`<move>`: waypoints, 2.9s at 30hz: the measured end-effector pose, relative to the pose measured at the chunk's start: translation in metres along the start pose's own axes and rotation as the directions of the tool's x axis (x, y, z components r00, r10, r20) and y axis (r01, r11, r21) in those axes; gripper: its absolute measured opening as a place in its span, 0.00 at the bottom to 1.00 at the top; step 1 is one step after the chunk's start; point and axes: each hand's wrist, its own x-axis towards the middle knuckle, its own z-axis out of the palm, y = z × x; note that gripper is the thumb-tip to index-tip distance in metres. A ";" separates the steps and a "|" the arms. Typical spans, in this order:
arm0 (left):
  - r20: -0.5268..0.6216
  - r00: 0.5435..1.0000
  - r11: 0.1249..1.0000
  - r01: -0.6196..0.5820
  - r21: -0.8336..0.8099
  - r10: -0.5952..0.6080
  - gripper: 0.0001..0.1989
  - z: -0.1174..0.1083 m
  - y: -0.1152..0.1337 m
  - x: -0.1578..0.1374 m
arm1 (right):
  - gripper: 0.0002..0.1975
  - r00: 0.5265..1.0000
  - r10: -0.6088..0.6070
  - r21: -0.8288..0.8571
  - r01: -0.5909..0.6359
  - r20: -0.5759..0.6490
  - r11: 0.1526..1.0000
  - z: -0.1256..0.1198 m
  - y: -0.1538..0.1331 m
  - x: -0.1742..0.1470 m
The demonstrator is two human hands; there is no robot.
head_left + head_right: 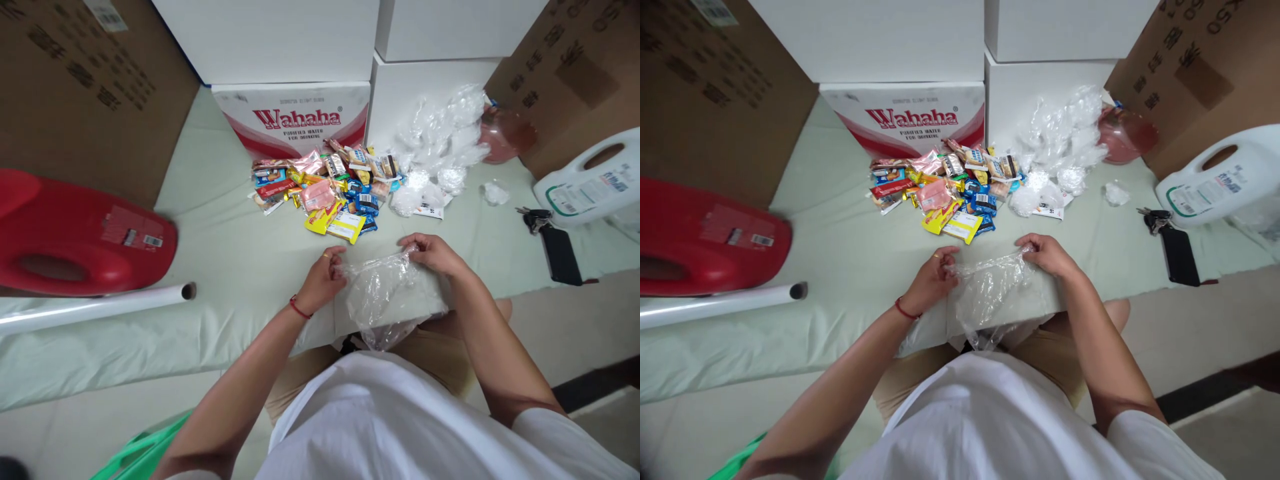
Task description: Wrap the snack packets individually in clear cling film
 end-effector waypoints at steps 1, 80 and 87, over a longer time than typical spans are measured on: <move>-0.071 0.997 1.000 0.015 0.025 -0.014 0.22 0.000 -0.002 0.001 | 0.26 1.000 0.006 0.001 -0.006 0.002 1.000 -0.001 0.001 0.001; -0.396 0.890 0.958 0.132 -0.254 -0.228 0.25 0.000 0.000 -0.001 | 0.16 0.790 -0.454 -0.610 0.610 0.413 0.506 0.179 0.002 -0.106; -0.449 0.867 0.970 0.135 -0.202 -0.214 0.14 -0.027 0.000 0.014 | 0.15 0.762 -0.517 -0.566 0.642 0.391 0.518 0.176 0.009 -0.103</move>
